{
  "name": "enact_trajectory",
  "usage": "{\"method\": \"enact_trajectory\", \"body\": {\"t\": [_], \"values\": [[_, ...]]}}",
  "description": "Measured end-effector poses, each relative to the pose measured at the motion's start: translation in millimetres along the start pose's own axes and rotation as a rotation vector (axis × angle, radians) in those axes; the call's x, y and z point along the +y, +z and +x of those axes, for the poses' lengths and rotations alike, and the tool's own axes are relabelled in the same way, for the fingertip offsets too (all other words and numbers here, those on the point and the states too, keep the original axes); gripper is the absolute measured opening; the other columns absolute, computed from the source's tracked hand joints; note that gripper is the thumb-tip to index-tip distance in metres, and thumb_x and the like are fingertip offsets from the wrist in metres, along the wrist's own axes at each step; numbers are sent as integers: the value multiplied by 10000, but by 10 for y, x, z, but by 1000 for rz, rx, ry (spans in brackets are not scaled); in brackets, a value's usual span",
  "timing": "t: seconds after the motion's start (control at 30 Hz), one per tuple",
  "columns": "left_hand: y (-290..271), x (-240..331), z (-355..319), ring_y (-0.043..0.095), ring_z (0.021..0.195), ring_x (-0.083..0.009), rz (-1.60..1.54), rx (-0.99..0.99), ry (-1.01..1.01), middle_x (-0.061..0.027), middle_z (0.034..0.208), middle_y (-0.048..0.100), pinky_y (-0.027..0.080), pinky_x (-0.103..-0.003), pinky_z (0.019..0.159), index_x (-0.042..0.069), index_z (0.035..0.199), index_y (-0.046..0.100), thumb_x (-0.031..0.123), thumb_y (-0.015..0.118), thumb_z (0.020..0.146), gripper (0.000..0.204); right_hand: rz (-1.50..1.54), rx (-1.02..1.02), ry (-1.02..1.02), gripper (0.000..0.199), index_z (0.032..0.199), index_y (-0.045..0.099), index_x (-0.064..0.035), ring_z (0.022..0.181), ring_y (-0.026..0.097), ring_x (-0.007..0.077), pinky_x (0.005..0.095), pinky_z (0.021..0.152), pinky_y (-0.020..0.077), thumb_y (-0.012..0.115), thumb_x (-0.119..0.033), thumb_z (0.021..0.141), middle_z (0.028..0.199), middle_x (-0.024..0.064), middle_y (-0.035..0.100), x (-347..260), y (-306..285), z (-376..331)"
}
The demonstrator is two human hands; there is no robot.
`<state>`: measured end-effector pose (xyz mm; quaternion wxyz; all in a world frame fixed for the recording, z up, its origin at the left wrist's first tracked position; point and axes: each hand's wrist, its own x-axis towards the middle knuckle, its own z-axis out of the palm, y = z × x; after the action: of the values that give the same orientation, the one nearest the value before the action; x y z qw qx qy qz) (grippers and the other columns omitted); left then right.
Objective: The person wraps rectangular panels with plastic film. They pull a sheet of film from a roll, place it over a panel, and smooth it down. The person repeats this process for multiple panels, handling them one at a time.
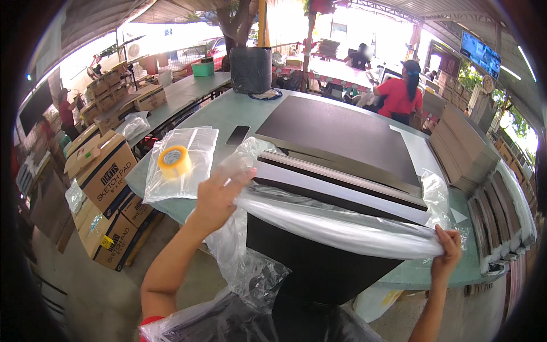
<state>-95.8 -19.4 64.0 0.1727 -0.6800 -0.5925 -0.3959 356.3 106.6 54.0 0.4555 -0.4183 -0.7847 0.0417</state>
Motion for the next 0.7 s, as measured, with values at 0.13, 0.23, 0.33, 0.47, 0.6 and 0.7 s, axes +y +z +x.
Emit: {"method": "enact_trajectory", "body": {"t": [0.13,0.23,0.33,0.47,0.6,0.7], "values": [[-269,-164,108,548,650,-123,-789,-222,-247,-53,697,581,449,-239,527,31,971,577,22,640,604,373,793,-320,301,183,775,613,2,654,555,151,229,590,437,640,-48,601,680,55,566,12,-247,88],[-154,-403,-224,524,533,-105,-1718,-276,-698,-56,683,568,422,-219,458,-10,945,544,63,696,585,397,1209,-271,613,217,793,598,12,639,572,187,278,585,473,647,-98,613,700,74,583,386,27,-217],[401,-829,-1218,456,461,-134,-1653,-354,-1063,-40,603,515,344,-263,413,32,893,543,1,609,585,316,1266,-323,947,430,1026,500,50,810,575,280,406,669,476,586,-54,617,925,161,579,1870,566,-1661],[784,-813,-2426,490,527,-136,-1661,-765,-1559,-47,624,529,374,-264,462,47,833,563,72,597,666,173,1605,-630,1476,274,993,531,32,796,570,269,362,616,479,491,-125,772,924,154,576,1654,1344,-2696],[901,-620,-2652,498,543,-130,-1405,-949,-1574,-47,635,535,384,-259,480,40,831,564,88,592,681,160,789,-874,1279,318,983,540,28,806,566,268,366,638,465,453,-222,807,932,151,575,991,1383,-2601],[938,-529,-2652,504,554,-127,-1137,-1043,-1368,-48,643,540,391,-255,493,35,829,565,100,588,692,154,709,-1230,882,351,979,544,26,815,563,268,371,653,458,436,-266,818,939,153,574,532,1170,-2133]]}}
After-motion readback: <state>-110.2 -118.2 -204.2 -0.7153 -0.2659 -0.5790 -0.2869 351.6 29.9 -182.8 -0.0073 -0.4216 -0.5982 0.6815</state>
